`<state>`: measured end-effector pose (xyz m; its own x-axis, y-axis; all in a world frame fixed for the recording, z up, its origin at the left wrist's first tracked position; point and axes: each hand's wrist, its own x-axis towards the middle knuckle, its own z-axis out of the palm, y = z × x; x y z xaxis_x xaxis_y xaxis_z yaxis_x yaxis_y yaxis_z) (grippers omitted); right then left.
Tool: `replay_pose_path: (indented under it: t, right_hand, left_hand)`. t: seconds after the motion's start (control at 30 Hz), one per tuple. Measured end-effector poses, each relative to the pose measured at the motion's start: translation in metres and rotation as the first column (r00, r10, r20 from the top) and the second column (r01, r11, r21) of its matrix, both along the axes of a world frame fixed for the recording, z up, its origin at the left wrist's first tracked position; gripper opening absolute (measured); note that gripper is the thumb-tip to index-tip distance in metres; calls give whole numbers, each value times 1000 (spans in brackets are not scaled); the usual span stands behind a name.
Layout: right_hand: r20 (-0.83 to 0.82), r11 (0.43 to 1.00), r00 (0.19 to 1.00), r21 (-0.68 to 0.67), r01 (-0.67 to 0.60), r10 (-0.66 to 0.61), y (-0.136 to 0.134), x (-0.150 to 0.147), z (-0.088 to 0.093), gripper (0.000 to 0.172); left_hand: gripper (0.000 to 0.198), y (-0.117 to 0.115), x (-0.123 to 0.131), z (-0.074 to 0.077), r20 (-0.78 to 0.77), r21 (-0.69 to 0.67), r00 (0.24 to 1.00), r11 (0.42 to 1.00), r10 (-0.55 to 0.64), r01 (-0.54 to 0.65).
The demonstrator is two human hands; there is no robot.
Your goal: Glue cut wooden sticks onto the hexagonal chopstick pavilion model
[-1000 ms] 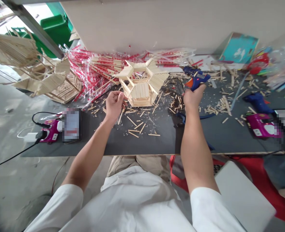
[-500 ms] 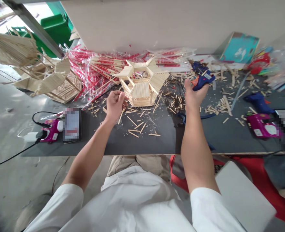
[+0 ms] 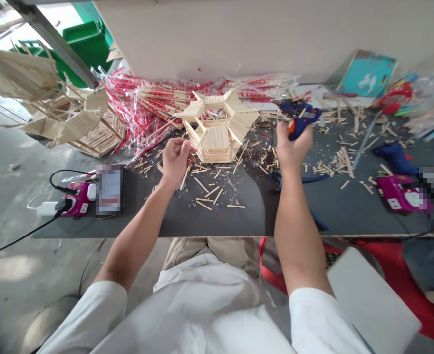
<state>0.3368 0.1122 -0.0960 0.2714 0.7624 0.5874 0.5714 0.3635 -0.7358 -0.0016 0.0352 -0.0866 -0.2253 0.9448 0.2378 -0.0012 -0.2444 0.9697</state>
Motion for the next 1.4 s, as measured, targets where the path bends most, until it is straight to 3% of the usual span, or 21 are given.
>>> replay_pose_path:
  t: [0.03,0.1,0.3,0.5,0.6,0.8,1.1,1.4]
  right_hand:
    - [4,993,994,39,111,-111,-4,-5,4,39]
    - [55,977,978,80,195,-200,-13,-18,13,41]
    - [170,989,974,32,144,-147,-38,-47,37,44]
    - [243,990,960,69,122,-135,-50,-60,45,39]
    - [282,991,953,99,87,-112,-55,-65,47,36]
    - [271,991,960,126,41,-74,-56,-75,43,31]
    - [249,993,961,13,121,-121,-60,-78,44,31]
    - [304,1000,952,4,30,-30,-65,-82,49,33]
  left_hand:
    - [19,0,0,1,4,12,1000,1000,-1,1]
    - [20,-1,-1,3,8,38,1000,999,1,-1]
    - [26,-4,-5,14,-1,164,1000,986,15,-15]
    - [26,-14,-2,23,-127,279,991,960,52,-15]
    - [29,-17,0,25,-160,241,987,970,25,15]
    - [47,-12,1,28,86,20,988,992,-126,125]
    - [48,-14,1,28,63,4,984,986,-164,164]
    - [46,-13,2,25,20,8,993,994,-114,113]
